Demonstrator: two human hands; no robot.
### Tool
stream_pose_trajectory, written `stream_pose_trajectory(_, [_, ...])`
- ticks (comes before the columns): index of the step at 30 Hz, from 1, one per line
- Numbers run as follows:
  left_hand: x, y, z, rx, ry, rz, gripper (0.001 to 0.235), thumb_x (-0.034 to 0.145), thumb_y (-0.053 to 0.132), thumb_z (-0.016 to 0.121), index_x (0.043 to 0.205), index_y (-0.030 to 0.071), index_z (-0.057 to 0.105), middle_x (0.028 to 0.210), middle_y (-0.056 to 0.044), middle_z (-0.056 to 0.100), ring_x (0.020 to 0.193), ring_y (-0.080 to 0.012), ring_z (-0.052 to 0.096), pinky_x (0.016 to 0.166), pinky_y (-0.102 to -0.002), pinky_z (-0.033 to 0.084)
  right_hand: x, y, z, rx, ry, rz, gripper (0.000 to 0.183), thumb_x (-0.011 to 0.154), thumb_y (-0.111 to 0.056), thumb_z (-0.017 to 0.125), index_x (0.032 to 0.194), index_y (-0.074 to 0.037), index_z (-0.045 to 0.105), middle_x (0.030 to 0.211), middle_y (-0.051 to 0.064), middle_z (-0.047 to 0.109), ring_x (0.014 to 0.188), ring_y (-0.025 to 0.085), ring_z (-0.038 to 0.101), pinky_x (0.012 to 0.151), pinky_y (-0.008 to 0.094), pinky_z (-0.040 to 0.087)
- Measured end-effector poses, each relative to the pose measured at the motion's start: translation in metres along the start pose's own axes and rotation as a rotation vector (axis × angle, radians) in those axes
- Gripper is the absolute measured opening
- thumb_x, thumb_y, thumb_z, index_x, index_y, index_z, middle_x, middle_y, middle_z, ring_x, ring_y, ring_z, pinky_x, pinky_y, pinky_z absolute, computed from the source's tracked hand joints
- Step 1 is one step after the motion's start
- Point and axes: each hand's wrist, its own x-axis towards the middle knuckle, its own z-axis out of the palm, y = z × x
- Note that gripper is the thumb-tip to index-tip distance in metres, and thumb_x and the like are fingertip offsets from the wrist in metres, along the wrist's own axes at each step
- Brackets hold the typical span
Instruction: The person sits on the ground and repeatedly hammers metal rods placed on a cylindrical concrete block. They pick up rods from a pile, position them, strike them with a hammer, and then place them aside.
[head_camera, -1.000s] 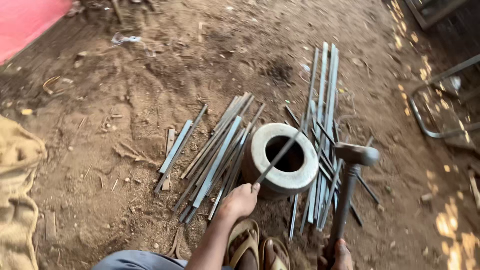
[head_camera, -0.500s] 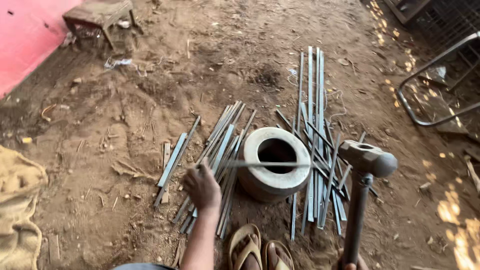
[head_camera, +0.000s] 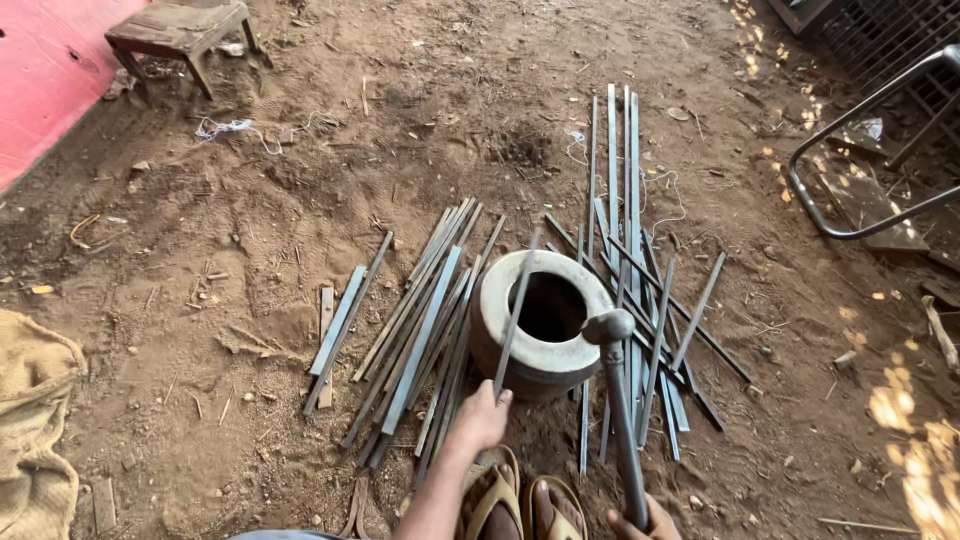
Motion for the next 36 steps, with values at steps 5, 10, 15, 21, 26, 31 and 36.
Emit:
stream_pose_trajectory(5, [-0.019,0.008,-0.044,-0.013,-0.065,-0.204,0.050,0.107,0.051,0.036,0.133,0.011,0.050,0.119,-0.022,0.076,0.109,-0.0390,0.072,0.096,-0.053,0.056,0.001,0.012,0.012,0.157,-0.084,0.070,0.051,0.083,-0.015,0.085,0.125,-0.001,0.060,0.065,0.002,0.053,0.052,0.013,0.052,0.049,0.029,0.042])
stream_pose_trajectory(10, [-0.018,-0.011,-0.068,0.242,-0.107,-0.087,0.053,0.109,0.050,0.037,0.136,0.008,0.056,0.133,-0.016,0.065,0.122,-0.0330,0.063,0.105,-0.052,0.048,0.008,0.013,0.024,0.228,-0.107,0.113,0.061,0.082,-0.013,0.085,0.135,-0.003,0.056,0.066,0.002,0.052,0.052,0.015,0.052,0.048,0.031,0.039])
stream_pose_trajectory(15, [-0.004,-0.025,-0.061,0.067,-0.192,-0.133,0.049,0.108,0.045,0.039,0.143,0.013,0.055,0.139,-0.011,0.062,0.131,-0.0286,0.058,0.114,-0.050,0.043,0.011,0.013,0.024,0.317,-0.109,0.157,0.058,0.080,-0.014,0.083,0.131,-0.004,0.057,0.060,0.003,0.049,0.046,0.016,0.049,0.044,0.032,0.036])
stream_pose_trajectory(21, [0.005,-0.026,-0.035,0.030,-0.166,-0.062,0.048,0.108,0.042,0.041,0.143,0.011,0.052,0.143,-0.013,0.060,0.133,-0.0299,0.057,0.114,-0.049,0.043,0.009,0.014,0.026,0.285,-0.112,0.182,0.047,0.084,-0.015,0.081,0.122,0.000,0.058,0.058,0.005,0.050,0.044,0.017,0.048,0.041,0.032,0.035])
stream_pose_trajectory(26, [0.011,-0.032,-0.023,0.016,-0.135,-0.045,0.050,0.109,0.042,0.041,0.146,0.009,0.047,0.146,-0.017,0.057,0.134,-0.0321,0.056,0.115,-0.049,0.043,0.003,0.015,0.028,0.239,-0.105,0.154,0.045,0.084,-0.014,0.080,0.121,-0.003,0.057,0.060,0.003,0.050,0.045,0.014,0.047,0.041,0.031,0.037])
stream_pose_trajectory(31, [0.012,-0.033,-0.023,-0.075,-0.139,-0.075,0.048,0.109,0.042,0.040,0.139,0.007,0.053,0.129,-0.014,0.063,0.122,-0.0283,0.060,0.106,-0.050,0.046,0.002,0.006,0.029,0.201,-0.137,0.182,0.044,0.086,-0.015,0.079,0.120,-0.002,0.055,0.062,0.002,0.051,0.046,0.014,0.048,0.041,0.030,0.040])
stream_pose_trajectory(36, [0.008,-0.030,-0.027,-0.257,-0.156,-0.091,0.041,0.108,0.039,0.046,0.131,0.009,0.061,0.095,-0.003,0.065,0.084,-0.0148,0.059,0.077,-0.036,0.049,-0.008,-0.006,0.030,0.171,-0.122,0.264,0.041,0.087,-0.017,0.079,0.117,-0.003,0.054,0.061,0.003,0.050,0.044,0.015,0.044,0.040,0.031,0.037])
